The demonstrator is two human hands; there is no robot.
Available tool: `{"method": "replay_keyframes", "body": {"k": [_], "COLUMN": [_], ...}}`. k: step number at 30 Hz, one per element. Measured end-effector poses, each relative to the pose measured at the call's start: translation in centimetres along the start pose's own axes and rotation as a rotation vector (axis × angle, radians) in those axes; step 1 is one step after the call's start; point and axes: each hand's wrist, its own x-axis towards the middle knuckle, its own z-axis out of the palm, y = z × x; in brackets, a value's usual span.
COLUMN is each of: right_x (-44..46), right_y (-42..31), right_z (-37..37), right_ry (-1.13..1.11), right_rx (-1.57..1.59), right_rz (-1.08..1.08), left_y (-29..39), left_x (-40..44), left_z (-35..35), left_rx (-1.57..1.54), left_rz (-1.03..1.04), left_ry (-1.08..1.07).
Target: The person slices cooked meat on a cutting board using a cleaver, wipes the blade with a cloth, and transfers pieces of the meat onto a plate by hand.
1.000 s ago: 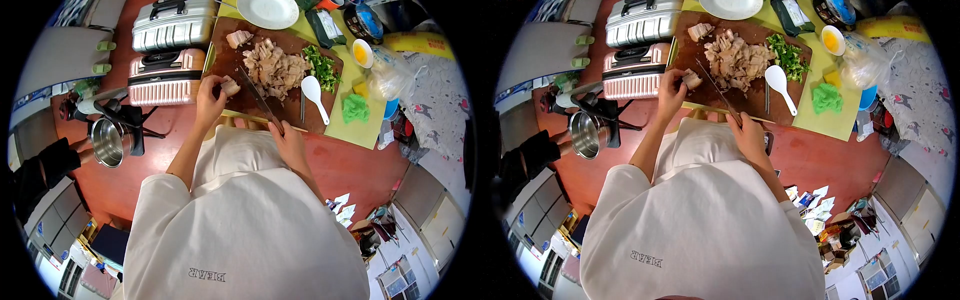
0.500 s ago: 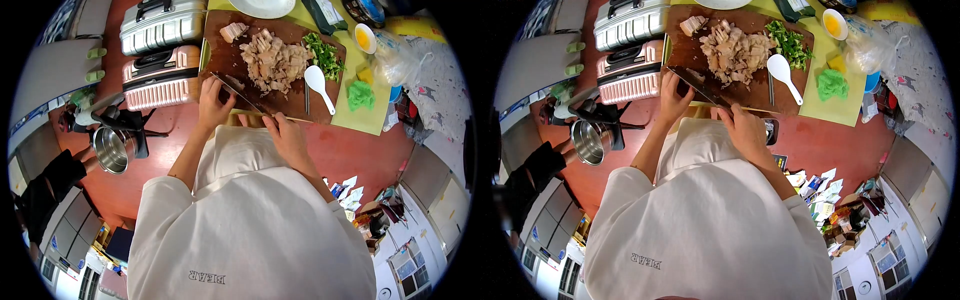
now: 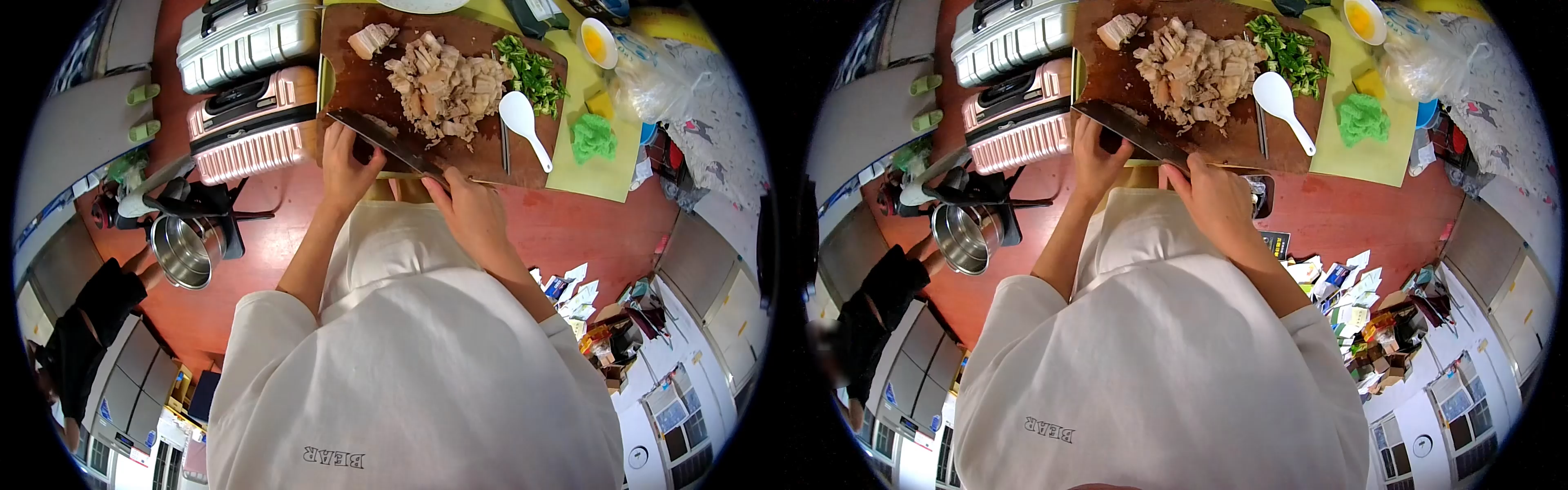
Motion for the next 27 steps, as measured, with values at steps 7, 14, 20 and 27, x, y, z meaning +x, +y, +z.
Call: {"method": "replay_keyframes", "body": {"k": [7,14,20,27], "right_x": [-1.3,0.3,-0.5,1.3], "right_y": [1.5,1.4,2.2,2.0], "right_z": [-0.8,0.0,-1.3,-0.6], "right_ry": [-0.111,-0.056,-0.128,-0.158], "right_rx": [0.061,0.026,0.098,0.096], "right_rz": [0.077,0.008,0.071,0.053], "left_y": [0.2,0.2,0.4,0.5], "left_x": [-0.1,-0.3,-0.4,-0.4], "left_z": [0.3,0.3,0.5,0.7], "left_rx": [0.039,0.010,0.044,0.022], "left_rz": [-0.044,-0.068,-0.041,-0.044], "left_ry": [0.037,0.066,0.078,0.092]}}
